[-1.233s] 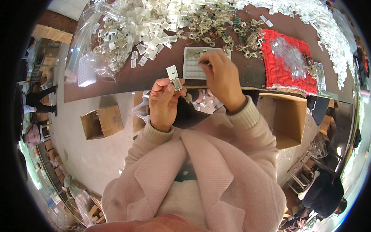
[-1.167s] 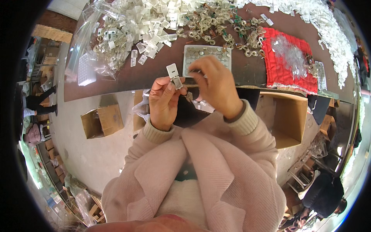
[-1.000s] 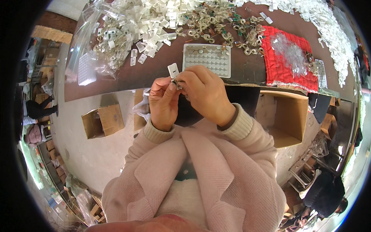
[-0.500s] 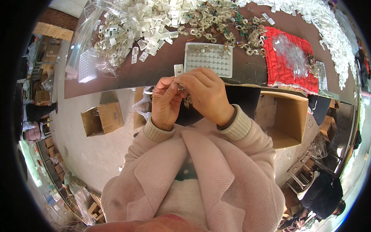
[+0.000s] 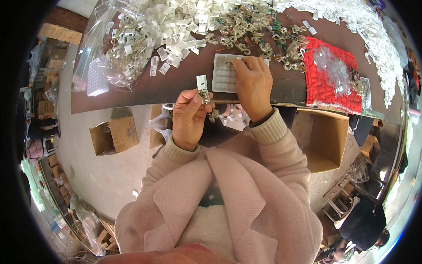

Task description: The person repeatedly picks small white plastic housings and metal components from a table, inserts the metal parts into the housings, and places the assembled units into a white tray. The person handles items one at a time and occasionally uses a small light source to illuminate the components during insertion.

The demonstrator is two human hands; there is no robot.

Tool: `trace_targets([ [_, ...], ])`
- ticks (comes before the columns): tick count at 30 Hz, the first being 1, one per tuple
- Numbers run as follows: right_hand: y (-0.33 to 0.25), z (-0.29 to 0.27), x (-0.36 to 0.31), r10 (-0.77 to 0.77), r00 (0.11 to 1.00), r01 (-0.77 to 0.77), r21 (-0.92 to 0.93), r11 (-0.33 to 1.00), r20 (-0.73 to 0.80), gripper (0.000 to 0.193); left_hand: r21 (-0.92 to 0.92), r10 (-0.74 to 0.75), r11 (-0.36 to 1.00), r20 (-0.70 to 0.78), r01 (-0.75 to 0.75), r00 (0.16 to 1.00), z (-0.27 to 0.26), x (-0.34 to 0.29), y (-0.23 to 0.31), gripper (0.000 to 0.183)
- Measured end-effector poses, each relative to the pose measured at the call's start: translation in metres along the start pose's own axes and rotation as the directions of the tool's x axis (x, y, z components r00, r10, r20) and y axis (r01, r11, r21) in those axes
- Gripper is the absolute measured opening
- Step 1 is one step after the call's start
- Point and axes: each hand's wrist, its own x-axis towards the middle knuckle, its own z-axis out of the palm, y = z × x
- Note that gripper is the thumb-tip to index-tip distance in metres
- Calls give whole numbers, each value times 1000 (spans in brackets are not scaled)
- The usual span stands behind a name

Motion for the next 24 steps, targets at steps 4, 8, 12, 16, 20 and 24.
trace_targets([
  [4, -18, -14, 2, 27, 1000, -25, 260, 965, -3, 16, -19, 1, 1000, 6, -1, 1000, 3, 1, 2, 12],
  [8, -46, -31, -12, 22, 997, -54, 501, 864, 69, 18, -43, 0, 999, 29, 1, 1000, 9, -2, 3, 11],
  [12, -55, -34, -16, 12, 997, -53, 558, 828, 78, 16, -25, 3, 1000, 28, -2, 1000, 11, -7, 5, 11],
  [16, -50, -44, -18, 1, 978, -137, 638, 758, 208, 18, -32, -54, 998, 68, 56, 996, 9, -12, 8, 11],
  [20, -53, -47, -27, -20, 991, -71, 634, 770, 135, 20, -81, -45, 996, 54, 49, 998, 8, -18, 4, 11],
  [24, -55, -47, -38, -97, 993, 34, 626, 779, 67, 23, -71, -23, 997, 24, 25, 999, 7, -21, 1, 10],
])
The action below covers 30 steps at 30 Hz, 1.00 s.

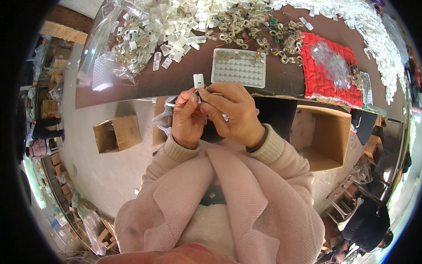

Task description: The person repeatedly picks small white plastic housings and metal components from a table, inserts the metal parts into the housings, and places the assembled units into a white tray. The person handles items one at a time and occasionally uses a small light source to illuminate the components during insertion.

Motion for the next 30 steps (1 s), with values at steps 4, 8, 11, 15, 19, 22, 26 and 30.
trace_targets([
  [4, -3, -1, -6, 84, 996, -87, 128, 988, 26, 23, 54, 36, 998, 6, -36, 999, 3, -2, -1, 9],
  [8, -10, -7, -6, 110, 994, -106, 252, 962, 0, 23, -5, -52, 999, 42, 53, 998, 9, -6, 4, 12],
  [11, -8, -6, 2, 538, 840, -473, 569, 672, 63, 26, -1, -105, 994, -17, 105, 994, 14, -9, 3, 17],
  [15, -7, -7, 7, 570, 810, -528, 591, 609, 137, 17, 7, -180, 984, 77, 180, 981, 16, -7, 6, 21],
  [19, -8, -7, 3, 194, 976, -143, 376, 915, -101, 18, -83, -204, 972, 173, 221, 963, 15, -8, 7, 26],
  [22, -5, -11, 3, -29, 999, 39, 358, 933, -35, 29, -108, -151, 981, 85, 160, 985, 17, -10, 0, 36],
  [26, -2, -8, 3, -88, 995, 97, 352, 931, -42, 29, -78, -151, 982, 213, 171, 965, 13, -9, 0, 39],
  [30, 0, -4, 2, -121, 991, 135, 344, 929, -61, 29, -251, -202, 939, 158, 237, 967, 9, -10, -2, 35],
])
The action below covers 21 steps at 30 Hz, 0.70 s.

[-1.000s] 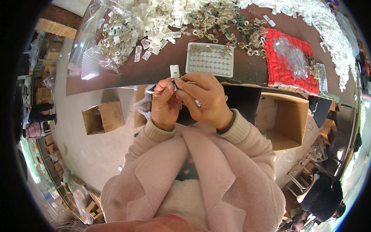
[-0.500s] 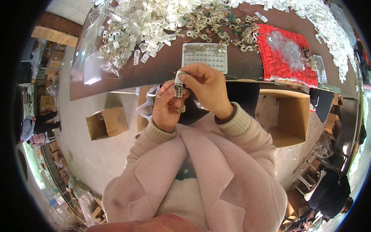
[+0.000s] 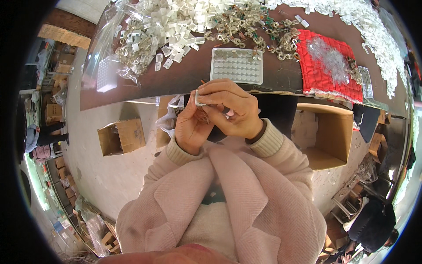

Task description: The person repeatedly picks small white plastic housings and metal components from a table, inserts the metal parts into the housings, and places the assembled units into a white tray. The person handles items one at a time and occasionally uses a small light source to illuminate the components during insertion.

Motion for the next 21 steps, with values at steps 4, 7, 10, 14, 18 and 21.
trace_targets([
  [4, -1, 5, -1, -1, 999, -1, -43, 999, -36, 26, 45, 12, 999, 58, -14, 998, 0, 0, -5, 34],
  [7, 1, 11, 0, 5, 997, -7, -29, 1000, -75, 24, 91, 22, 996, 49, -26, 999, 5, -1, -6, 35],
  [10, 2, 8, -1, -78, 997, 76, -136, 988, -15, 28, 190, 193, 968, -141, -164, 971, 11, -2, -12, 37],
  [14, -3, -16, -17, -13, 991, 50, -272, 961, 135, 39, 210, 134, 972, -130, -105, 982, 14, -1, -8, 33],
  [18, -3, -61, -39, 186, 982, -182, -368, 912, -26, 27, 255, 37, 966, -10, -33, 999, 13, 6, -8, 18],
  [21, 13, -124, -47, 130, 885, -427, -668, 610, -447, 16, 282, 78, 959, -247, -6, 966, 13, 4, -9, 16],
])
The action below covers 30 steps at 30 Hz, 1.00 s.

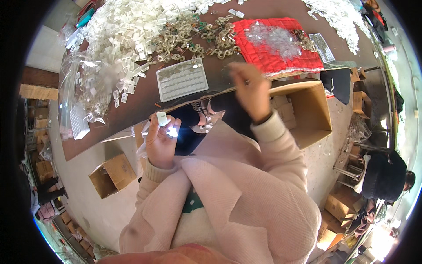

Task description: The person repeatedly picks small white plastic housings and metal components from a table, inserts the metal parts into the housings, and places the assembled units into a white tray. The person handles items one at a time and occasionally uses a small light source to illuminate the components during insertion.

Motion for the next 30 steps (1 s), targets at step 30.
trace_targets([
  [30, -112, 36, -18, -223, 911, 56, 433, 900, 347, 16, -3, 114, 993, 161, -115, 980, 6, -4, -6, 20],
])
